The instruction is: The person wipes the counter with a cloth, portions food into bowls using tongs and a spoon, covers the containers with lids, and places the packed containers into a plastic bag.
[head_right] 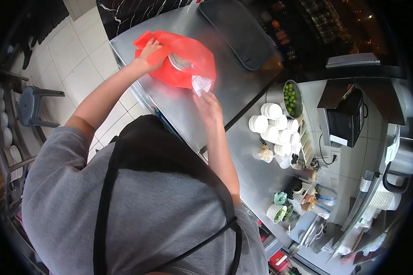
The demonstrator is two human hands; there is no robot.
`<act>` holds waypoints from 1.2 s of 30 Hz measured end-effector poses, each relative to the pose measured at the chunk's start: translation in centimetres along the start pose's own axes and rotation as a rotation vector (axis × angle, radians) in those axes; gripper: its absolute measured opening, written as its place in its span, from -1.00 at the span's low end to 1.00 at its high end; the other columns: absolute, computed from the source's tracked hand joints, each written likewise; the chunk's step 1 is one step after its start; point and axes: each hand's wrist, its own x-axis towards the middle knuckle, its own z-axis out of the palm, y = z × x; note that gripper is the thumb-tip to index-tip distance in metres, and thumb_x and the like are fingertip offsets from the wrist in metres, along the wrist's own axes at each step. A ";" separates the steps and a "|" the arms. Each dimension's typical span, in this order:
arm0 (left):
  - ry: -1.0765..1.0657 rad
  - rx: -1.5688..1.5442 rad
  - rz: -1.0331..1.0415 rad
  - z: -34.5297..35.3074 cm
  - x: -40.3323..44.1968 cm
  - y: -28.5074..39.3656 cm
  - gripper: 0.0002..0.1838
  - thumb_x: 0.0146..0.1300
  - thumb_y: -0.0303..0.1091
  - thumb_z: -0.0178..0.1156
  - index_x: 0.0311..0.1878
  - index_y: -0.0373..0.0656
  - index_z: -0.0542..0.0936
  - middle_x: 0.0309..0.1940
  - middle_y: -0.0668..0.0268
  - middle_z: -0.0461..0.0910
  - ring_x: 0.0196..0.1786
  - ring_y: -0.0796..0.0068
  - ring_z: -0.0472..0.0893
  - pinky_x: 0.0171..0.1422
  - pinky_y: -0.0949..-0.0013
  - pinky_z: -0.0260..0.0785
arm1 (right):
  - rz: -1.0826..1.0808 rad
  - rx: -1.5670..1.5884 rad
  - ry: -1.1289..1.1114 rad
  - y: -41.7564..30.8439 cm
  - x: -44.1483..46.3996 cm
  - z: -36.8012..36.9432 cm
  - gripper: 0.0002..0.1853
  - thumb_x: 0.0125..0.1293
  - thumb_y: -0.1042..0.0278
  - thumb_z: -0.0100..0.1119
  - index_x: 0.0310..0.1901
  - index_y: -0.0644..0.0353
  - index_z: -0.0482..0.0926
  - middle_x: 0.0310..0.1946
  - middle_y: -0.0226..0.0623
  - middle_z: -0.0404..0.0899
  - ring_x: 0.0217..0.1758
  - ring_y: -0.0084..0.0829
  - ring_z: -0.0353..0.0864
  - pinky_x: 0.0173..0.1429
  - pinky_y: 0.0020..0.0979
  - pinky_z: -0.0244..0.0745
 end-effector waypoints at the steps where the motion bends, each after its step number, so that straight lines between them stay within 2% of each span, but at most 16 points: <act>1: -0.001 0.000 0.001 -0.1 -0.1 0.0 -0.55 -0.05 -0.47 -0.06 0.01 -0.06 0.43 -0.03 0.19 0.45 0.09 0.08 0.32 0.29 0.00 -0.02 | -0.001 -0.002 0.002 0.1 -0.1 0.0 -0.79 0.15 0.57 0.01 -0.16 0.33 0.31 -0.13 -0.04 0.46 -0.01 -0.19 0.48 0.07 -0.31 0.45; 10: -0.045 0.052 0.001 0.0 0.2 0.0 -0.54 -0.06 -0.45 -0.05 0.02 -0.08 0.43 -0.06 0.18 0.46 0.09 0.11 0.34 0.28 0.02 0.00 | -0.011 0.016 0.006 0.4 -0.6 0.2 -0.79 0.14 0.57 0.02 -0.17 0.34 0.33 -0.13 -0.05 0.46 0.00 -0.21 0.48 0.09 -0.31 0.43; 19: -0.030 -0.027 -0.007 -0.4 0.1 0.1 -0.51 -0.09 -0.46 -0.03 0.04 -0.09 0.41 -0.04 0.16 0.44 0.11 0.11 0.32 0.30 0.06 -0.02 | -0.019 0.037 0.015 0.6 -0.5 0.3 -0.82 0.14 0.58 0.02 -0.20 0.32 0.33 -0.13 -0.05 0.46 0.01 -0.19 0.47 0.10 -0.30 0.42; 22: -0.062 0.018 -0.016 -0.4 0.3 0.0 -0.52 -0.10 -0.48 -0.03 0.02 -0.08 0.43 -0.07 0.15 0.46 0.10 0.09 0.33 0.29 0.07 -0.01 | -0.015 0.041 0.010 0.6 -0.3 0.0 -0.82 0.15 0.57 0.02 -0.20 0.32 0.32 -0.13 -0.05 0.46 0.00 -0.19 0.47 0.08 -0.32 0.44; 30: 0.035 -0.066 0.019 -0.1 0.3 -0.3 -0.56 -0.14 -0.49 -0.03 -0.07 -0.11 0.48 -0.15 0.10 0.50 0.05 0.06 0.37 0.18 0.07 0.12 | -0.012 0.030 0.009 0.6 0.0 -0.2 -0.86 0.18 0.55 -0.01 -0.22 0.31 0.31 -0.13 -0.05 0.45 0.00 -0.20 0.47 0.05 -0.34 0.47; 31: 0.036 -0.065 0.020 -0.3 0.2 -0.2 -0.56 -0.14 -0.49 -0.03 -0.07 -0.11 0.48 -0.15 0.10 0.50 0.05 0.06 0.37 0.18 0.07 0.12 | -0.017 0.013 0.004 0.6 0.1 -0.3 -0.81 0.16 0.54 0.00 -0.19 0.33 0.30 -0.10 -0.06 0.43 0.02 -0.20 0.44 0.10 -0.31 0.38; 32: 0.042 -0.055 0.014 -0.6 0.1 -0.1 -0.64 -0.08 -0.43 -0.02 -0.14 -0.11 0.52 -0.19 0.13 0.52 0.03 0.10 0.40 0.20 0.10 0.10 | -0.021 -0.004 0.000 0.7 0.1 -0.4 -0.77 0.15 0.52 0.02 -0.15 0.34 0.28 -0.07 -0.07 0.40 0.04 -0.19 0.41 0.16 -0.27 0.29; 34: 0.049 -0.045 0.009 -0.8 0.2 0.0 -0.71 -0.03 -0.38 -0.01 -0.20 -0.12 0.56 -0.23 0.15 0.54 0.01 0.14 0.43 0.23 0.14 0.09 | -0.019 -0.004 0.003 0.6 0.0 -0.5 -0.77 0.15 0.53 0.02 -0.15 0.34 0.29 -0.07 -0.07 0.41 0.03 -0.19 0.42 0.14 -0.28 0.30; 36: -0.018 -0.069 0.030 -0.9 0.5 -0.3 -0.62 -0.14 -0.48 -0.02 -0.15 -0.13 0.51 -0.25 0.11 0.54 -0.04 0.06 0.44 0.16 0.09 0.15 | -0.019 -0.003 0.005 0.6 -0.1 -0.4 -0.77 0.15 0.53 0.02 -0.16 0.33 0.29 -0.08 -0.07 0.41 0.02 -0.19 0.43 0.13 -0.29 0.32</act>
